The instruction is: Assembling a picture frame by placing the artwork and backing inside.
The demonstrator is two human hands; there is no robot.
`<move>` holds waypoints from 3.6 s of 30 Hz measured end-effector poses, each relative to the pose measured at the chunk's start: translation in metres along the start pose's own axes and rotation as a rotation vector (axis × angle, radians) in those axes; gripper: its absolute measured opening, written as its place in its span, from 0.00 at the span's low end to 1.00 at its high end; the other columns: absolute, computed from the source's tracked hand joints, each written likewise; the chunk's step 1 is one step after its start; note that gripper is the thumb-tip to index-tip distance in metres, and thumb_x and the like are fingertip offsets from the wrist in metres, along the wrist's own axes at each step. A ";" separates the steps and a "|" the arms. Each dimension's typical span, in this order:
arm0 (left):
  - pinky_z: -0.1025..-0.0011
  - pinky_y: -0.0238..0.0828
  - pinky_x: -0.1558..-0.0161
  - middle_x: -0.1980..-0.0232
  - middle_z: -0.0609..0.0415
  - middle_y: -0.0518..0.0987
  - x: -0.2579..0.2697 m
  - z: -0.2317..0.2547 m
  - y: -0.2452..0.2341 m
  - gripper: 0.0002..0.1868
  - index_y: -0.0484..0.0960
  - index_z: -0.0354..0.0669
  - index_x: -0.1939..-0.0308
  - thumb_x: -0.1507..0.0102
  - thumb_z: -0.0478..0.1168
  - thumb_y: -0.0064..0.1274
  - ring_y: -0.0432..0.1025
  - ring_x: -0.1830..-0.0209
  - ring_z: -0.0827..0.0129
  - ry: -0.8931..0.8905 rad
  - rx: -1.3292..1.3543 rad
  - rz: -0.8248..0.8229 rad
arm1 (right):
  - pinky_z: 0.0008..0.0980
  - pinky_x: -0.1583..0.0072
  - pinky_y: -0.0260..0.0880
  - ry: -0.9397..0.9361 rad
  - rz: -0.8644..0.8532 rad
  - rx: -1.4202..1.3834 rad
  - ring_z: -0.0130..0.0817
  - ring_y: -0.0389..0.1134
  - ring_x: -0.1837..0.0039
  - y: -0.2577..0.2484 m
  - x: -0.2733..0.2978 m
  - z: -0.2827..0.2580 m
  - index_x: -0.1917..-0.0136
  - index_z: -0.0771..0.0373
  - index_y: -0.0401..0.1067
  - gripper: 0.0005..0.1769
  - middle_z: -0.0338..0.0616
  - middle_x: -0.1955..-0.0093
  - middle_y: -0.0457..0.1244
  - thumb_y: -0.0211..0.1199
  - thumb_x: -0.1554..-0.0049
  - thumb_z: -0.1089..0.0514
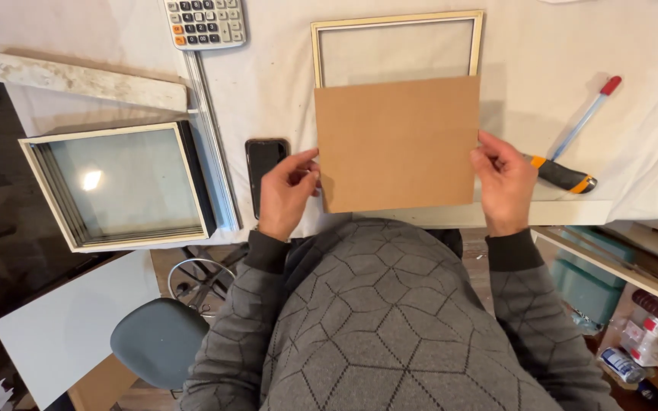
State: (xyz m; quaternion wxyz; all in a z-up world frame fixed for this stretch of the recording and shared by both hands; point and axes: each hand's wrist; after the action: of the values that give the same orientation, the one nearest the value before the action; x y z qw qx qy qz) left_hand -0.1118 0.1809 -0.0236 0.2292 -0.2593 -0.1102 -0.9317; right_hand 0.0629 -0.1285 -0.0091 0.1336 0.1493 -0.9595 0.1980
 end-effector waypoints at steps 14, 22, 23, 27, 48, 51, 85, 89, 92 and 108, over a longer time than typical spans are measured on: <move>0.77 0.80 0.61 0.53 0.54 0.78 -0.067 0.023 0.009 0.24 0.80 0.38 0.36 0.38 0.25 0.56 0.75 0.63 0.76 0.090 -0.183 0.024 | 0.20 0.47 0.68 0.014 0.035 -0.102 0.19 0.65 0.51 0.022 -0.072 0.008 0.32 0.70 0.74 0.19 0.34 0.51 0.66 0.65 0.36 0.70; 0.77 0.79 0.61 0.56 0.56 0.78 -0.085 0.015 0.009 0.23 0.81 0.38 0.38 0.38 0.26 0.58 0.75 0.63 0.77 0.062 -0.250 0.060 | 0.19 0.48 0.69 0.049 0.033 -0.106 0.18 0.66 0.52 0.026 -0.088 0.018 0.32 0.70 0.74 0.20 0.34 0.51 0.67 0.65 0.37 0.71; 0.77 0.79 0.61 0.56 0.56 0.78 -0.087 0.012 0.009 0.23 0.81 0.38 0.38 0.38 0.26 0.58 0.75 0.63 0.77 0.069 -0.218 0.063 | 0.19 0.49 0.68 0.062 0.034 -0.117 0.18 0.65 0.52 0.027 -0.088 0.015 0.32 0.70 0.74 0.20 0.34 0.52 0.67 0.65 0.37 0.71; 0.77 0.78 0.61 0.56 0.56 0.78 -0.089 0.012 0.010 0.23 0.82 0.39 0.38 0.39 0.27 0.59 0.74 0.63 0.77 0.077 -0.233 0.073 | 0.19 0.49 0.69 0.064 0.042 -0.100 0.18 0.65 0.52 0.026 -0.091 0.017 0.33 0.70 0.75 0.19 0.34 0.52 0.67 0.65 0.37 0.71; 0.77 0.77 0.62 0.55 0.56 0.77 -0.091 0.020 0.012 0.21 0.80 0.34 0.38 0.36 0.27 0.56 0.74 0.64 0.76 0.082 -0.229 0.060 | 0.19 0.48 0.71 0.034 0.051 -0.066 0.19 0.67 0.52 0.027 -0.099 0.031 0.34 0.69 0.74 0.19 0.35 0.51 0.68 0.66 0.39 0.70; 0.76 0.77 0.63 0.55 0.55 0.77 -0.091 0.022 0.015 0.21 0.80 0.32 0.38 0.37 0.26 0.56 0.75 0.63 0.76 0.064 -0.175 0.073 | 0.20 0.50 0.70 0.069 0.066 -0.042 0.19 0.66 0.54 0.029 -0.097 0.021 0.35 0.68 0.75 0.19 0.35 0.53 0.67 0.66 0.39 0.70; 0.75 0.77 0.68 0.60 0.53 0.81 -0.088 0.013 0.020 0.17 0.81 0.34 0.45 0.38 0.28 0.60 0.75 0.69 0.74 0.026 -0.213 0.197 | 0.21 0.47 0.73 0.051 0.051 -0.009 0.21 0.70 0.51 0.025 -0.095 0.021 0.41 0.72 0.74 0.12 0.40 0.51 0.69 0.69 0.38 0.70; 0.75 0.80 0.66 0.54 0.53 0.79 -0.089 0.020 0.019 0.17 0.81 0.37 0.46 0.40 0.28 0.62 0.78 0.64 0.73 0.111 -0.327 0.196 | 0.22 0.46 0.74 0.062 0.070 -0.028 0.22 0.71 0.50 0.029 -0.095 0.009 0.42 0.71 0.74 0.11 0.41 0.51 0.70 0.69 0.38 0.70; 0.75 0.80 0.62 0.53 0.55 0.81 -0.090 0.016 0.018 0.19 0.80 0.38 0.45 0.40 0.29 0.63 0.77 0.63 0.73 0.104 -0.371 0.203 | 0.22 0.47 0.75 0.078 0.077 -0.021 0.23 0.71 0.50 0.030 -0.093 0.004 0.43 0.71 0.74 0.11 0.41 0.50 0.70 0.68 0.38 0.70; 0.73 0.75 0.62 0.56 0.53 0.79 -0.092 0.005 0.020 0.22 0.80 0.40 0.46 0.43 0.26 0.66 0.73 0.65 0.71 0.261 -0.471 0.229 | 0.21 0.48 0.74 0.014 0.086 -0.035 0.22 0.71 0.52 0.026 -0.099 0.032 0.45 0.71 0.74 0.09 0.41 0.52 0.70 0.69 0.39 0.69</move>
State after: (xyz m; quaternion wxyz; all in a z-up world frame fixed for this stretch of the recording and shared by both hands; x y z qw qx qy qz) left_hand -0.0302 0.1994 -0.0666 0.2786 -0.1942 0.1693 -0.9252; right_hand 0.1393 -0.0963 -0.0780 0.1344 0.1041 -0.9674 0.1879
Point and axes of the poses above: each hand's wrist, its own x-axis away from the middle knuckle, its own y-axis out of the palm, z = x × y
